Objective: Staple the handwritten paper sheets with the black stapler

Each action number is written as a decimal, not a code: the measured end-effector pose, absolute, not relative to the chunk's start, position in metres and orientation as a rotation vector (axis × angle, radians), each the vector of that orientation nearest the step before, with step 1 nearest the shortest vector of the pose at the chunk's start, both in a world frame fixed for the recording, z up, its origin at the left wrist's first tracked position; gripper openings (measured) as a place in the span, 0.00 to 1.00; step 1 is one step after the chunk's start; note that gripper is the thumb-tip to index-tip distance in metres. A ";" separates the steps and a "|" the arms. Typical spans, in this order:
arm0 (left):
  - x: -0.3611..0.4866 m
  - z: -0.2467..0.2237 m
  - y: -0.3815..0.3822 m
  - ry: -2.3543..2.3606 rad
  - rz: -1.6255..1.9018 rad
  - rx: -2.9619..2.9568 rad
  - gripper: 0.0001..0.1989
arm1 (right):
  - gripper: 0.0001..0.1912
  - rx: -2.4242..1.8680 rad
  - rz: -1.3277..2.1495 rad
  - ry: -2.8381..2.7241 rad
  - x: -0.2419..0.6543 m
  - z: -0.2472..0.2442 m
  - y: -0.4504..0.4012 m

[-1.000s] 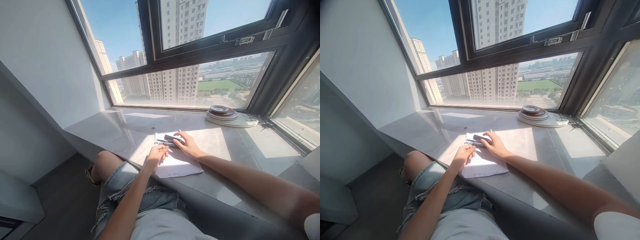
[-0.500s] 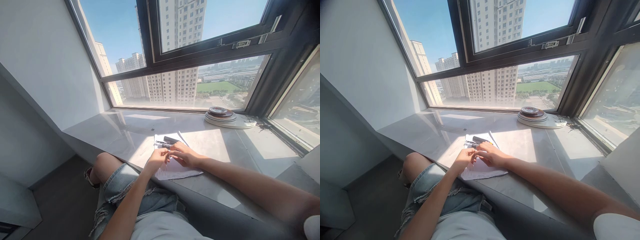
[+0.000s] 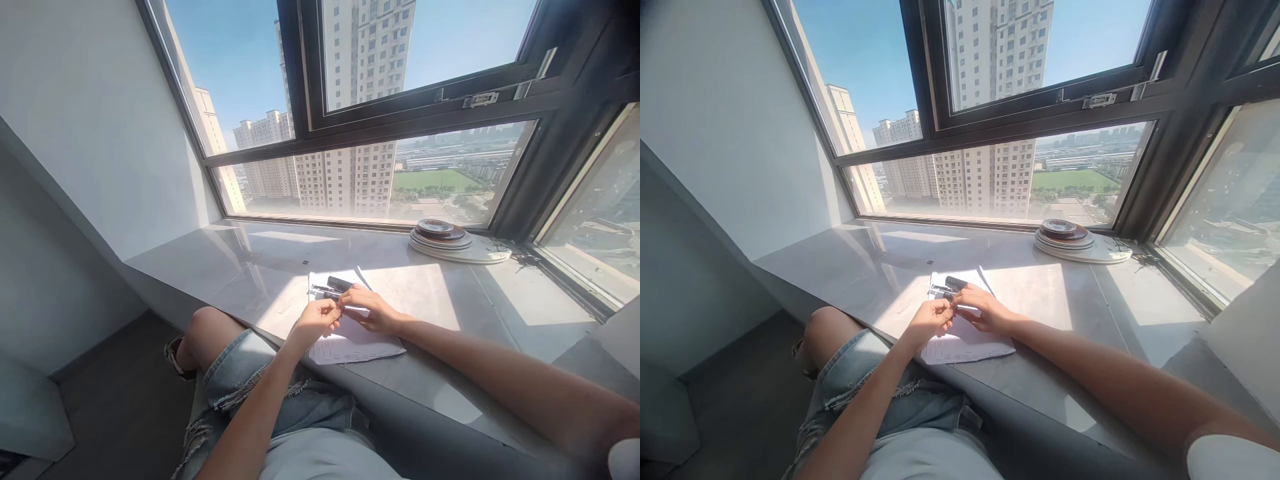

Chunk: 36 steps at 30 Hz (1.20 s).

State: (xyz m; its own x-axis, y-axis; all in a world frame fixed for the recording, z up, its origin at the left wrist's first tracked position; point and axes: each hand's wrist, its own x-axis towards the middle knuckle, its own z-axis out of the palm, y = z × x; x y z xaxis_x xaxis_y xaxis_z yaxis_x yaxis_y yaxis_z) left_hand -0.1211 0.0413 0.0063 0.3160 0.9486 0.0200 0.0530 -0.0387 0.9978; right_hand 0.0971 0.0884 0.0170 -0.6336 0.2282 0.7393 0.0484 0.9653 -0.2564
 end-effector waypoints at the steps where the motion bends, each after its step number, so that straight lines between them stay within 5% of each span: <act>1: -0.121 0.007 0.041 1.003 0.956 1.412 0.21 | 0.08 -0.190 0.268 -2.245 0.097 0.017 0.089; 19: -0.119 0.010 0.039 0.996 0.973 1.478 0.22 | 0.10 -0.335 0.309 -2.157 0.103 0.026 0.092; 36: -0.119 0.012 0.034 0.963 1.015 1.487 0.18 | 0.21 -1.752 -0.027 -2.128 0.180 -0.007 0.192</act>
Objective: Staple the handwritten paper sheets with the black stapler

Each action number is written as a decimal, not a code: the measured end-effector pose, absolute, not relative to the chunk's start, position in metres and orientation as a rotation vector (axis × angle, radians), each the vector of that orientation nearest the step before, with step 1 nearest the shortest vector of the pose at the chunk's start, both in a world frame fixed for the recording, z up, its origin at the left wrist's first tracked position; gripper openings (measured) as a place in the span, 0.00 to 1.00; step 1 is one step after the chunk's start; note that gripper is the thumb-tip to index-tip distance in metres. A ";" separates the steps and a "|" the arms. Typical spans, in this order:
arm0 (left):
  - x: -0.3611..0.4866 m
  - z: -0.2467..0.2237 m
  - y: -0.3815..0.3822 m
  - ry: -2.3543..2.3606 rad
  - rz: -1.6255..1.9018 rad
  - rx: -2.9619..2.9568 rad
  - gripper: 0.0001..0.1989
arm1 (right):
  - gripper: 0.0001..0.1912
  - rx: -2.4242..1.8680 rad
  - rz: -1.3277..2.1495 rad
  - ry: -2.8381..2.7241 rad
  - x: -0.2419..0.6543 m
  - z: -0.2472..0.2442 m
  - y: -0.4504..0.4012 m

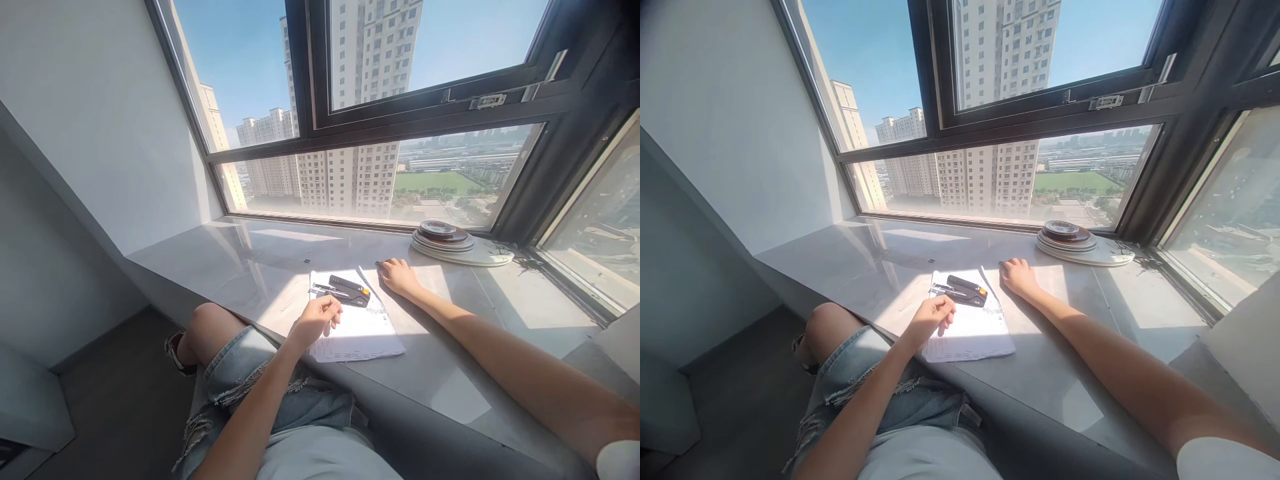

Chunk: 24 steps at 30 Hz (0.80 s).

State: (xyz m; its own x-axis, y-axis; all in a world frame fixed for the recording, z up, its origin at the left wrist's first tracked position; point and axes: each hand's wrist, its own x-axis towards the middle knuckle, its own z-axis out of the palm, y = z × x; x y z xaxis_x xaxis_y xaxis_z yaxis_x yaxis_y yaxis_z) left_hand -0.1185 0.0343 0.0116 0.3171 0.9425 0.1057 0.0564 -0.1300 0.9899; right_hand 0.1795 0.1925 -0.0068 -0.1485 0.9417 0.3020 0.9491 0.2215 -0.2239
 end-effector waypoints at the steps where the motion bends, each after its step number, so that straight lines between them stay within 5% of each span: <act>1: -0.118 0.014 0.032 0.952 1.058 1.499 0.18 | 0.22 -1.758 -0.029 -2.132 0.179 -0.007 0.192; 6: -0.132 0.032 0.043 1.052 1.362 1.673 0.21 | 0.23 -1.714 0.027 -2.007 0.182 -0.007 0.194; 14: -0.183 0.030 0.166 1.769 1.283 1.726 0.02 | 0.14 -1.661 0.016 -2.018 0.183 -0.008 0.192; 19: -0.184 0.010 0.201 1.729 1.088 1.899 0.18 | 0.12 -1.561 -0.033 -1.999 0.180 -0.009 0.188; 24: -0.187 0.001 0.209 1.710 0.892 2.064 0.16 | 0.13 -1.410 -0.117 -2.064 0.176 -0.006 0.184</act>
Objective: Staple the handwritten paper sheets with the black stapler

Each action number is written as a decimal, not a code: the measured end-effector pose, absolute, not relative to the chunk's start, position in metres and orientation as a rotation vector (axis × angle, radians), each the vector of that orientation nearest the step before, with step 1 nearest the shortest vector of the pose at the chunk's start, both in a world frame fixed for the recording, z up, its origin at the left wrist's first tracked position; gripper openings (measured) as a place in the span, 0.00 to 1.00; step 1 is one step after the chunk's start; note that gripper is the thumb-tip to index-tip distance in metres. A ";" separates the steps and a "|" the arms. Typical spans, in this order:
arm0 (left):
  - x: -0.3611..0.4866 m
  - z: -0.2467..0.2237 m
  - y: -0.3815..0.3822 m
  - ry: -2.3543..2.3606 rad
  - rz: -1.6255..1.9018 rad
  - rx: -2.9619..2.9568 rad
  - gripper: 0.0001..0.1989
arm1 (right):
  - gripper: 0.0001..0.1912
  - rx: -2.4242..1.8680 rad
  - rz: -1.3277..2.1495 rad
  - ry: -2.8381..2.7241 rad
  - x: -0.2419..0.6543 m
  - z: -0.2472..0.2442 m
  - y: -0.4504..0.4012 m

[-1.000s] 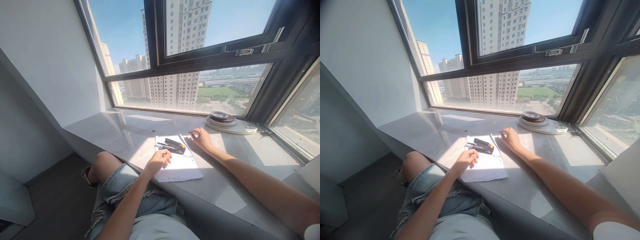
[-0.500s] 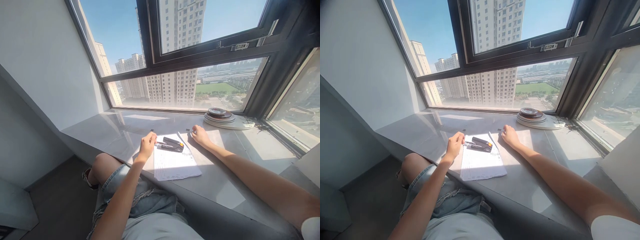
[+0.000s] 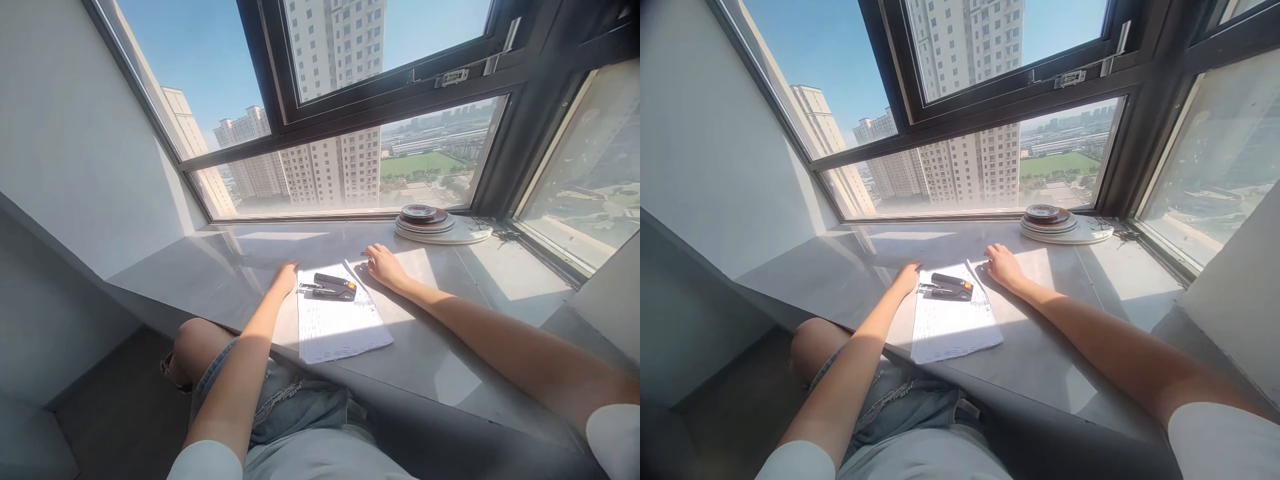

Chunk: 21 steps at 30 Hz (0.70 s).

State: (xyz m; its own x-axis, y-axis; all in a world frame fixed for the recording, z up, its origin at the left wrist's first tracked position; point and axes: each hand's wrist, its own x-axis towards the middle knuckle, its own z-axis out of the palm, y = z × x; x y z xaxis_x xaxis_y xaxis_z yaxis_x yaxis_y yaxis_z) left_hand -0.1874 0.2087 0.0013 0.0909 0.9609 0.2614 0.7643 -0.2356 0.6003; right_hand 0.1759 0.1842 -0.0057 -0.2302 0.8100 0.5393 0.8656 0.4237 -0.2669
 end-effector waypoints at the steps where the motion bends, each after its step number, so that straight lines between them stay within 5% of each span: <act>1: -0.189 0.000 0.207 1.715 0.879 2.087 0.16 | 0.13 -1.378 -0.115 -2.076 0.175 -0.005 0.183; 14: -0.195 -0.002 0.165 1.770 1.033 2.276 0.11 | 0.09 -0.794 0.169 -1.889 0.138 0.008 0.150; 21: -0.184 0.007 0.152 1.690 1.191 2.331 0.11 | 0.09 -0.517 0.191 -2.268 0.127 0.005 0.130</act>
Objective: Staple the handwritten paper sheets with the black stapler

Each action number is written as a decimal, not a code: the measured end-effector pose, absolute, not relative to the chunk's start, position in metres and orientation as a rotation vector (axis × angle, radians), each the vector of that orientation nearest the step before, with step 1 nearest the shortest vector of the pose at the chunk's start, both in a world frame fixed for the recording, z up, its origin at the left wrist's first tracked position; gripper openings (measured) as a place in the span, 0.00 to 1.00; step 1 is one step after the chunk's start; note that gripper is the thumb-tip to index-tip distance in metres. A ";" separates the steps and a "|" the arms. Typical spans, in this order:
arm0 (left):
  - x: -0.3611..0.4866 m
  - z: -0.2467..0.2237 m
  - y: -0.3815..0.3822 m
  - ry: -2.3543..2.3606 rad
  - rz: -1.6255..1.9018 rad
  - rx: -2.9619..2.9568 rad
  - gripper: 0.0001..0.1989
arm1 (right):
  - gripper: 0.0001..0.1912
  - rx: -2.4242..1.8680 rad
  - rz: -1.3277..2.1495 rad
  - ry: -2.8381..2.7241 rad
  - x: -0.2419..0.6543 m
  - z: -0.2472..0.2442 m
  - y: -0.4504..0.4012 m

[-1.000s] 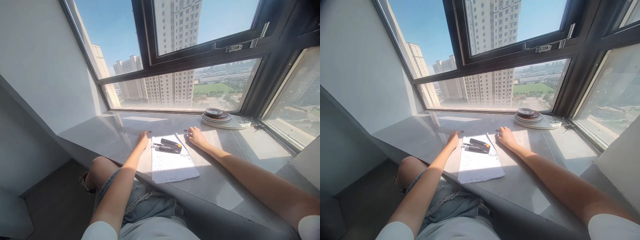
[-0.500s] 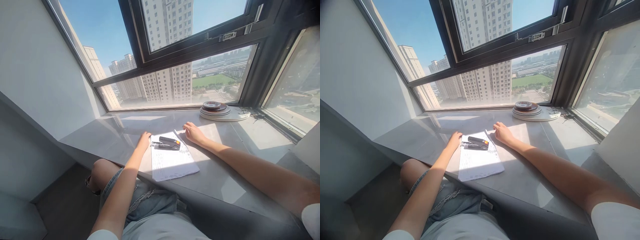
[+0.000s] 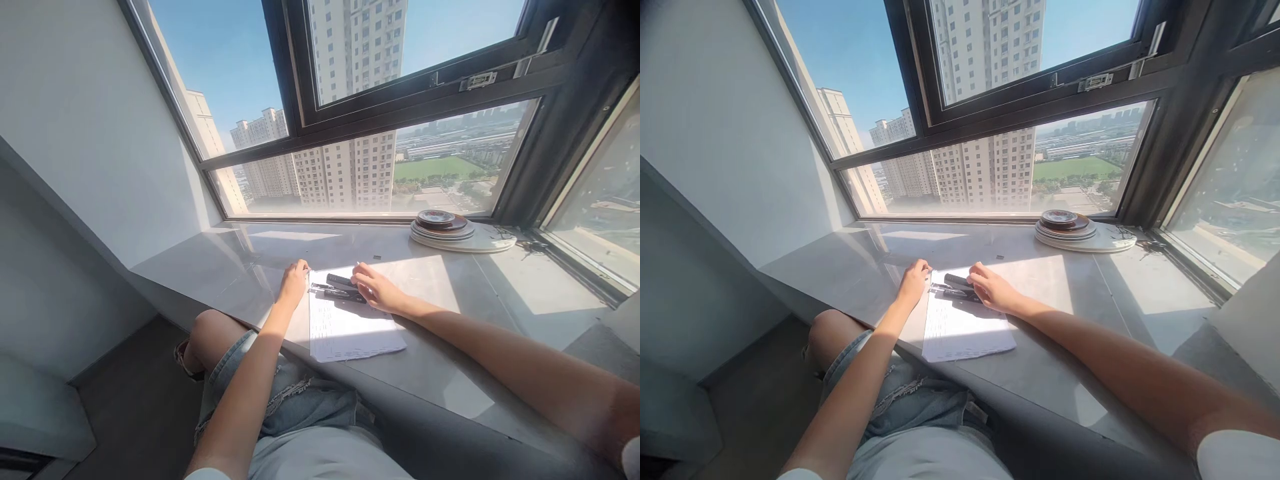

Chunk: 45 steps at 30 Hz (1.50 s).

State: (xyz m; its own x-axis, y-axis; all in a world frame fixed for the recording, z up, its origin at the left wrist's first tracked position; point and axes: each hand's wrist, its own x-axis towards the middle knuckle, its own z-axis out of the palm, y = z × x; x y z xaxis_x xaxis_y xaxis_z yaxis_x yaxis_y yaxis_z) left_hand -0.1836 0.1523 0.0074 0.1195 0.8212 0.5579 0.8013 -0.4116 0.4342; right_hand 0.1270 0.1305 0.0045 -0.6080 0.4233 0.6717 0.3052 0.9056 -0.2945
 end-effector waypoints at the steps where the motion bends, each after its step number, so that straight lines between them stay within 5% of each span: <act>1: -0.182 0.007 0.151 1.643 1.206 2.352 0.10 | 0.08 -0.533 0.201 -2.270 0.128 0.004 0.130; 18: -0.186 0.001 0.145 1.016 1.250 2.345 0.09 | 0.07 -0.582 0.154 -2.335 0.124 0.001 0.132; 45: -0.177 0.019 0.129 1.092 1.033 2.134 0.07 | 0.08 -0.597 0.155 -2.336 0.125 0.000 0.133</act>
State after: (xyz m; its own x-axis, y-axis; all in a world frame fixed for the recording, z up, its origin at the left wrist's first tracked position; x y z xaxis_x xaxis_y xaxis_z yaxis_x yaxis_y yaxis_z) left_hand -0.1774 0.1286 0.0186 0.3823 0.8374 0.3906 0.4360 -0.5362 0.7228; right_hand 0.1249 0.1328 -0.0004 -0.6414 0.4600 0.6140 0.3750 0.8862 -0.2722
